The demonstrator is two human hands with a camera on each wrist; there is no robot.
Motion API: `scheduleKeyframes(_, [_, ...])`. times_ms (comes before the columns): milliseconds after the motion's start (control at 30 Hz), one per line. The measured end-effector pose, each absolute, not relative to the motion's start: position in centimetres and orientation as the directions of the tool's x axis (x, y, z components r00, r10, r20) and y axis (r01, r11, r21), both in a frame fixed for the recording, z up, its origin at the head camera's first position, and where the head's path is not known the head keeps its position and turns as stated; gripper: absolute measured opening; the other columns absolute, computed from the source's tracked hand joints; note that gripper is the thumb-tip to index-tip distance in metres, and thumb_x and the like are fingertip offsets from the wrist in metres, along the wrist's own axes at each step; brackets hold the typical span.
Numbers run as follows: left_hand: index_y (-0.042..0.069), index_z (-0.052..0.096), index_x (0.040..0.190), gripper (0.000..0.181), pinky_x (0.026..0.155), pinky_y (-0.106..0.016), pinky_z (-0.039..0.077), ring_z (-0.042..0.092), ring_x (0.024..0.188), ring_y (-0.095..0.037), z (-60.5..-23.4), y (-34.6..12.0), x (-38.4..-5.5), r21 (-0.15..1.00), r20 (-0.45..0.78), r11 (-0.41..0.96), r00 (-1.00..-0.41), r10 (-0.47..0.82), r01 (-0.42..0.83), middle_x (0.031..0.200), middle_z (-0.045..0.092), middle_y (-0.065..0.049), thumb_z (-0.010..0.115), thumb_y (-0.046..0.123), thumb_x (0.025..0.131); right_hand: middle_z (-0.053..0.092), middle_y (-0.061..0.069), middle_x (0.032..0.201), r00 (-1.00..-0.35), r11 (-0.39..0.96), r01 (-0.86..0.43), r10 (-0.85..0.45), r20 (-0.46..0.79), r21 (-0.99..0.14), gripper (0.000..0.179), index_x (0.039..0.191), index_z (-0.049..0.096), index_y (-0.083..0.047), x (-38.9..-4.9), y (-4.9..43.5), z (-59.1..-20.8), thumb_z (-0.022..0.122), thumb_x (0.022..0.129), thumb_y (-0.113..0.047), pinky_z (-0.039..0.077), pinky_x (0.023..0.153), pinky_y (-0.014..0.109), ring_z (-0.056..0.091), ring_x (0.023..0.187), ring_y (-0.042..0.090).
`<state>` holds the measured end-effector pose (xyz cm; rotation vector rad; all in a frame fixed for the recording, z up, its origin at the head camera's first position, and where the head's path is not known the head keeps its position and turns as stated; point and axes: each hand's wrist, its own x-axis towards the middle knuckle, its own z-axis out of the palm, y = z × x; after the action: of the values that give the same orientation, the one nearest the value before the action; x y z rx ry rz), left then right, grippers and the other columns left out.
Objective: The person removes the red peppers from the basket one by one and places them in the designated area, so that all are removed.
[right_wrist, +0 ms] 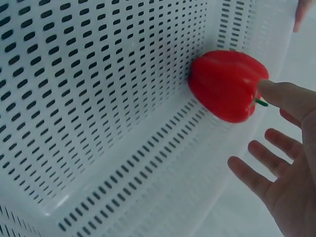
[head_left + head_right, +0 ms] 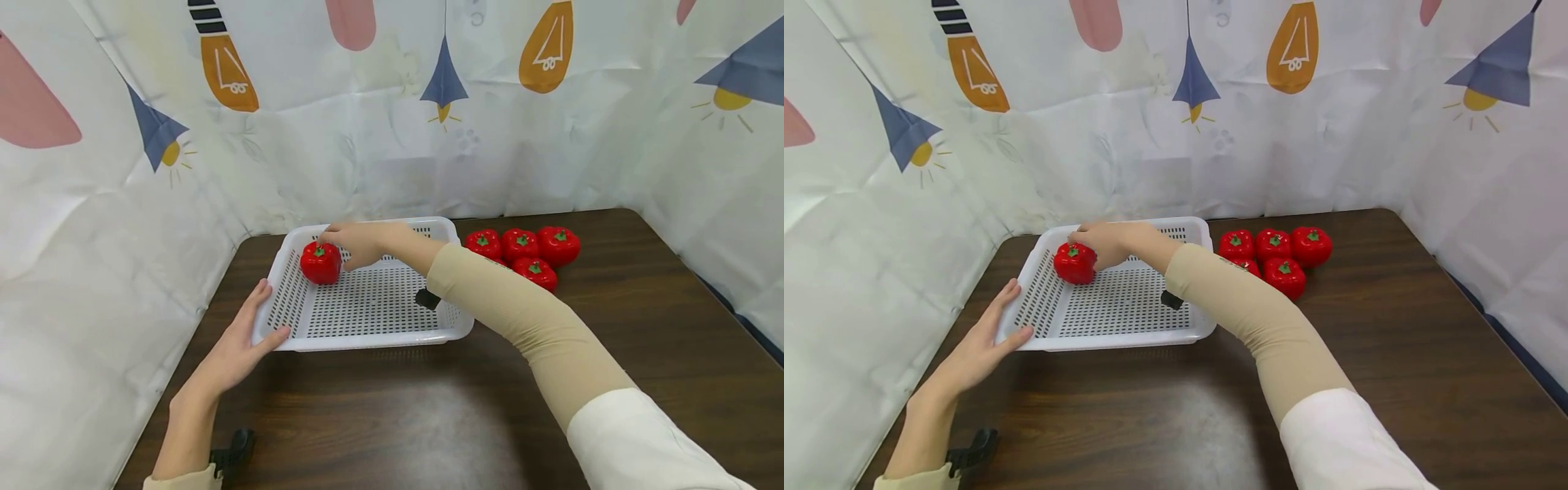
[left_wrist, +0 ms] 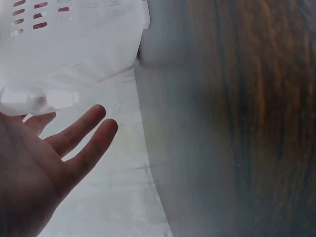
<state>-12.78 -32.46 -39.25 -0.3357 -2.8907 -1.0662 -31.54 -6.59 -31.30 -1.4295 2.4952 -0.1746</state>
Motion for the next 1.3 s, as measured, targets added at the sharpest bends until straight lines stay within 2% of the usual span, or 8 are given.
scheduleKeyframes(333, [0.011, 0.017, 0.164, 0.092, 0.105, -0.067, 0.038, 0.039, 0.139, -0.043, -39.2, -32.5, -12.8, 0.638, 0.138, 0.733, -0.972, 0.191, 0.235, 0.172, 0.005, -0.006, 0.071, 0.036, 0.095, 0.027, 0.006, 0.166, -0.49, 0.517, -0.83, -0.855, -0.168, -0.21, 0.08, 0.162, 0.029, -0.02, -31.6, -8.7, -32.5, 0.072, 0.095, -0.022, 0.046, 0.107, 0.034, 0.03, 0.147, 0.025])
scheduleKeyframes(533, [0.012, 0.018, 0.164, 0.089, 0.105, -0.038, 0.044, 0.045, 0.134, -0.038, -39.3, -32.5, -12.7, 0.623, 0.138, 0.747, -0.972, 0.189, 0.234, 0.172, 0.007, -0.004, 0.071, 0.036, 0.096, 0.026, 0.006, 0.166, -0.499, 0.525, -0.82, -0.851, -0.166, -0.225, 0.077, 0.162, 0.029, -0.018, -31.7, -9.3, -33.1, 0.069, 0.097, -0.019, 0.043, 0.109, 0.033, 0.032, 0.146, 0.025])
scheduleKeyframes(600, [0.011, 0.018, 0.164, 0.09, 0.106, -0.04, 0.044, 0.045, 0.135, -0.039, -39.2, -32.5, -12.7, 0.623, 0.14, 0.746, -0.972, 0.189, 0.235, 0.172, 0.007, -0.005, 0.071, 0.036, 0.096, 0.027, 0.006, 0.166, -0.505, 0.53, -0.812, -0.848, -0.162, -0.244, 0.076, 0.162, 0.029, -0.018, -31.8, -9.4, -33.2, 0.069, 0.097, -0.018, 0.043, 0.109, 0.032, 0.032, 0.146, 0.024])
scheduleKeyframes(733, [0.011, 0.017, 0.164, 0.09, 0.105, -0.06, 0.041, 0.041, 0.138, -0.041, -39.2, -32.5, -12.7, 0.628, 0.143, 0.741, -0.971, 0.19, 0.237, 0.172, 0.006, -0.005, 0.071, 0.036, 0.096, 0.03, 0.004, 0.164, -0.51, 0.526, -0.806, -0.85, -0.134, -0.27, 0.075, 0.161, 0.032, -0.018, -32.1, -9.9, -33.6, 0.07, 0.097, -0.018, 0.043, 0.108, 0.029, 0.035, 0.143, 0.021])
scheduleKeyframes(833, [0.011, 0.018, 0.164, 0.089, 0.108, -0.036, 0.041, 0.043, 0.136, -0.039, -39.2, -32.4, -12.7, 0.633, 0.147, 0.735, -0.97, 0.192, 0.241, 0.172, 0.007, -0.004, 0.071, 0.035, 0.096, 0.032, 0.004, 0.163, -0.497, 0.508, -0.817, -0.86, -0.113, -0.273, 0.073, 0.161, 0.033, -0.019, -32.2, -10.2, -34.2, 0.07, 0.097, -0.022, 0.041, 0.109, 0.028, 0.035, 0.143, 0.02])
scheduleKeyframes(900, [0.01, 0.019, 0.164, 0.088, 0.102, -0.018, 0.038, 0.044, 0.135, -0.038, -39.3, -32.4, -12.7, 0.632, 0.151, 0.735, -0.969, 0.194, 0.245, 0.172, 0.008, -0.004, 0.071, 0.034, 0.097, 0.034, 0.004, 0.162, -0.492, 0.499, -0.821, -0.865, -0.099, -0.279, 0.071, 0.16, 0.035, -0.019, -32.3, -10.4, -34.6, 0.069, 0.098, -0.026, 0.041, 0.11, 0.029, 0.036, 0.142, 0.02])
scheduleKeyframes(967, [0.009, 0.02, 0.164, 0.088, 0.096, -0.009, 0.032, 0.044, 0.135, -0.038, -39.3, -32.3, -12.7, 0.636, 0.154, 0.73, -0.968, 0.197, 0.25, 0.172, 0.008, -0.004, 0.071, 0.034, 0.097, 0.035, 0.005, 0.16, -0.491, 0.492, -0.819, -0.867, -0.084, -0.296, 0.067, 0.159, 0.038, -0.02, -32.3, -10.6, -35.0, 0.068, 0.099, -0.029, 0.041, 0.11, 0.029, 0.037, 0.141, 0.02])
scheduleKeyframes(1300, [0.008, 0.02, 0.163, 0.087, 0.095, -0.007, 0.03, 0.046, 0.133, -0.038, -39.4, -32.3, -12.7, 0.632, 0.167, 0.731, -0.966, 0.195, 0.257, 0.171, 0.009, -0.006, 0.071, 0.033, 0.097, 0.042, 0.005, 0.151, -0.505, 0.498, -0.807, -0.861, -0.067, -0.317, 0.055, 0.147, 0.05, -0.021, -32.0, -10.7, -35.1, 0.072, 0.097, -0.023, 0.046, 0.105, 0.028, 0.044, 0.133, 0.019])
